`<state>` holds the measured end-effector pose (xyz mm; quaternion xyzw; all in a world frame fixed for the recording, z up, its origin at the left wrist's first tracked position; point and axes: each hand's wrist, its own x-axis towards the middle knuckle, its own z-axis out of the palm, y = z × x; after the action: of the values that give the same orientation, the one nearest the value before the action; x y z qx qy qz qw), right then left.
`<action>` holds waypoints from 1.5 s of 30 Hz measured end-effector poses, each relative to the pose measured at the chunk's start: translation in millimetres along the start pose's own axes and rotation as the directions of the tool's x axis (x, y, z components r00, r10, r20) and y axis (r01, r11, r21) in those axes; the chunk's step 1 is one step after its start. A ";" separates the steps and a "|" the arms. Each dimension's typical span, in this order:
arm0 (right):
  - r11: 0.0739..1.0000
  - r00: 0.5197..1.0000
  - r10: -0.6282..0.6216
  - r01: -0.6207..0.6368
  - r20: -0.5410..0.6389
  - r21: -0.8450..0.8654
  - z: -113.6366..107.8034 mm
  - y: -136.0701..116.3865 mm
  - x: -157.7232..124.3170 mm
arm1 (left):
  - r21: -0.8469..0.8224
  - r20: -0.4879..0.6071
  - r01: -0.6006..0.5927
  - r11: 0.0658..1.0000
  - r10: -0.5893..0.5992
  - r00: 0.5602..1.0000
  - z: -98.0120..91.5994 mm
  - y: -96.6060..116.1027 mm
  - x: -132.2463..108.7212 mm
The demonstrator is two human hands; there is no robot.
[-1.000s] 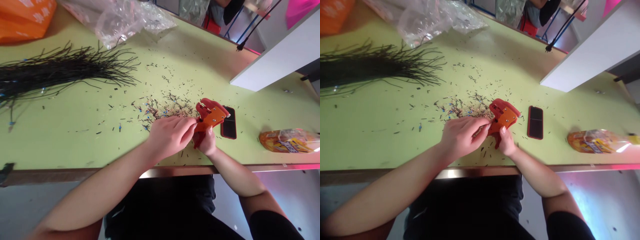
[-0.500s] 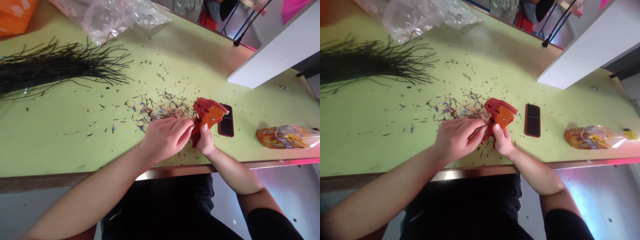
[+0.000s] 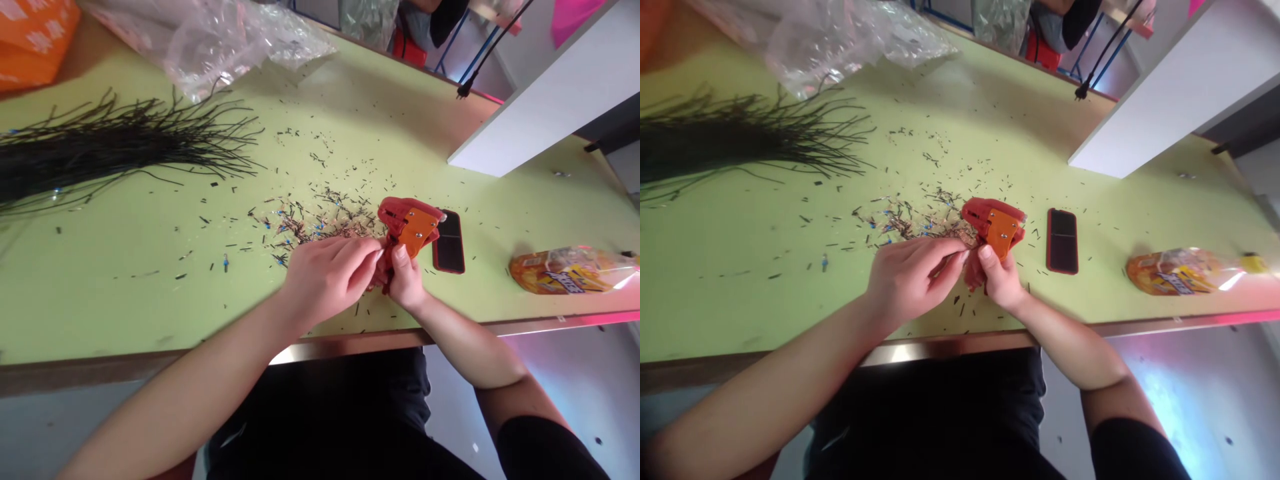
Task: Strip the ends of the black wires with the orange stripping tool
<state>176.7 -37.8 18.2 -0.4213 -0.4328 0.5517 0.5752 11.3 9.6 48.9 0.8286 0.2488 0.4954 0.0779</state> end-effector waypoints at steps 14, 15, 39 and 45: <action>0.936 0.852 0.141 -0.280 0.504 0.212 -19.8 -14.3 3.6 | -0.367 0.021 0.265 0.892 -0.277 0.961 -5.8 -17.6 8.4; 0.933 0.848 0.141 -0.287 0.511 0.219 -20.6 -14.1 2.9 | -0.385 0.038 0.278 0.880 -0.286 0.958 -6.2 -18.4 8.5; 0.937 0.808 0.142 -0.296 0.572 0.186 -31.5 -12.1 7.9 | 0.008 0.190 0.207 0.978 -0.205 0.960 -21.1 -35.0 9.6; 0.938 0.821 0.154 -0.297 0.549 0.181 -33.2 -11.2 8.2 | 0.100 0.243 0.122 0.987 -0.143 0.960 -22.6 -35.0 10.0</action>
<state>211.8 -30.3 20.2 -0.2238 -0.4447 0.7620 0.4141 -16.0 42.0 54.8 0.8682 0.3127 0.3703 0.1066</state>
